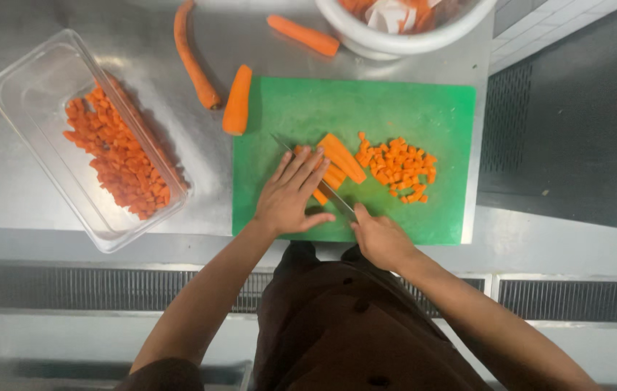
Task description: The person chops peeled carrots on a green cutting board using a knife and then scoops the diced pieces into a clear plastic container.
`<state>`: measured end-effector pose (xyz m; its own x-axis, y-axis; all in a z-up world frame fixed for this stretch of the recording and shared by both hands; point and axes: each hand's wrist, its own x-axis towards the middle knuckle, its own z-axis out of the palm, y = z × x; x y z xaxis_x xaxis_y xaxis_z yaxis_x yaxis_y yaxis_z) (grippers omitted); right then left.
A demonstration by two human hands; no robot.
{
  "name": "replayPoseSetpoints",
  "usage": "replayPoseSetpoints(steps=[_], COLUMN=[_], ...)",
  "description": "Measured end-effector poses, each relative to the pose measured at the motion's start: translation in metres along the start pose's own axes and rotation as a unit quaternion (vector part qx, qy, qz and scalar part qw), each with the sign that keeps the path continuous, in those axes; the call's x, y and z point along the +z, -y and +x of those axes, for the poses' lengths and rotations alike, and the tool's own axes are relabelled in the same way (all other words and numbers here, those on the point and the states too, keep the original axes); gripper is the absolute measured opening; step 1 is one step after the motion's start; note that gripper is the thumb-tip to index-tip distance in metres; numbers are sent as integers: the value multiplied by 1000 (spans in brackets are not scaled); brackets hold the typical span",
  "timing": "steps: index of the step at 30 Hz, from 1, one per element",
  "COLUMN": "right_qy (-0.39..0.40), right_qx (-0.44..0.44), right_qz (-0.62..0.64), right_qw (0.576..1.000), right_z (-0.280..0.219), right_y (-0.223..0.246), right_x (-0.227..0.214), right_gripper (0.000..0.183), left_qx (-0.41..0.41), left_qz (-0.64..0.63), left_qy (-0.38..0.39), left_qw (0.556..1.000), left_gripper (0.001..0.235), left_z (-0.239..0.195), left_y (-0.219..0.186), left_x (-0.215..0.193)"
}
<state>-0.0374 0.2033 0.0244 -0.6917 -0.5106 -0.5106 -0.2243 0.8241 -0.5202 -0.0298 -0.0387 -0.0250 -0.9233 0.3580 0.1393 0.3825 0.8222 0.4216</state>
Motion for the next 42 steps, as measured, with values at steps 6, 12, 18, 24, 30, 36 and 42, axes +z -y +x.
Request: replayPoseSetpoints(steps=[6, 12, 18, 24, 30, 36, 42], right_qy=[-3, -128, -74, -12, -69, -21, -67], right_qx=[-23, 56, 238, 161, 86, 76, 86], right_qz=[85, 183, 211, 119, 150, 107, 58], right_qw=[996, 973, 945, 980, 982, 991, 992], right_z=[-20, -56, -82, -102, -107, -87, -49], right_y=[-13, -37, -53, -80, -85, -82, -87], right_x=[-26, -44, -53, -37, -30, -33, -40], right_gripper=[24, 23, 28, 27, 26, 25, 29], left_qx=[-53, -33, -129, -50, -85, -49, -29], left_qz=[106, 1, 107, -30, 0, 4, -64], left_qy=[-62, -103, -81, -110, 88, -59, -106], left_qw=[991, 994, 982, 992, 993, 997, 992], left_gripper=[73, 67, 40, 44, 35, 28, 32], left_z=[-26, 6, 19, 56, 87, 44, 59], left_y=[-4, -24, -2, -18, -16, -20, -51], left_x=[-6, 15, 7, -29, -24, -46, -5])
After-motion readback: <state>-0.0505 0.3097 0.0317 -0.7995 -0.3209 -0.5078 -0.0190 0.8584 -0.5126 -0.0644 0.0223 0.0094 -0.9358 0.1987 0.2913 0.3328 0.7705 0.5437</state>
